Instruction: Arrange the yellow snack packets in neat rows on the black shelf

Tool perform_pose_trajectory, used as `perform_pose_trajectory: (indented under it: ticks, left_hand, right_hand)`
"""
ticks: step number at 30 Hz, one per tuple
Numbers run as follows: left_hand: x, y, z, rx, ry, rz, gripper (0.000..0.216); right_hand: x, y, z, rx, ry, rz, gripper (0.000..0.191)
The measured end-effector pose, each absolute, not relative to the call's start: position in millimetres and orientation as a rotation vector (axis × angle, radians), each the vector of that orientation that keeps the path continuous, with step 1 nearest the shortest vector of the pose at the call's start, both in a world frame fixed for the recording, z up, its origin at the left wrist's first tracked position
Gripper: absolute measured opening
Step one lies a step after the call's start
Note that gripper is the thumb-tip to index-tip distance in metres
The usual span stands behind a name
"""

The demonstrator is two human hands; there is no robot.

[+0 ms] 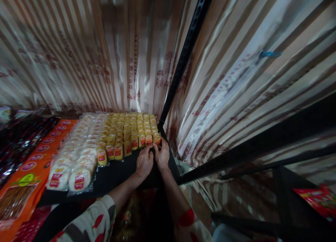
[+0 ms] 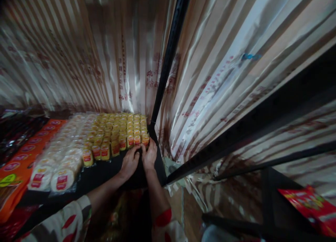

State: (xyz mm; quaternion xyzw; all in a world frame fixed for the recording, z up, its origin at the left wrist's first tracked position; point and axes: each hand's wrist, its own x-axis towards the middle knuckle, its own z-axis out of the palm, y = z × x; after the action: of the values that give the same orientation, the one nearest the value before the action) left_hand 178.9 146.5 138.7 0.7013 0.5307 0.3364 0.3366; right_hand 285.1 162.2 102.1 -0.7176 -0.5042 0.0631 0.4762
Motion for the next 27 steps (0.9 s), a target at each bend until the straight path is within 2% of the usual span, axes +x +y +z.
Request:
perform_pose_trajectory:
  ticks: [12, 21, 27]
  left_hand:
    - [174, 146, 108, 2.044, 1.304, 0.939, 0.038]
    - [175, 146, 104, 2.114, 1.241, 0.963, 0.041]
    - [174, 145, 109, 2.112, 1.200, 0.965, 0.044]
  right_hand:
    - [287, 170, 92, -1.702, -1.294, 0.111, 0.041]
    - [285, 172, 84, -1.724, -1.404, 0.096, 0.041]
    - [284, 168, 89, -1.715, -1.197, 0.106, 0.037]
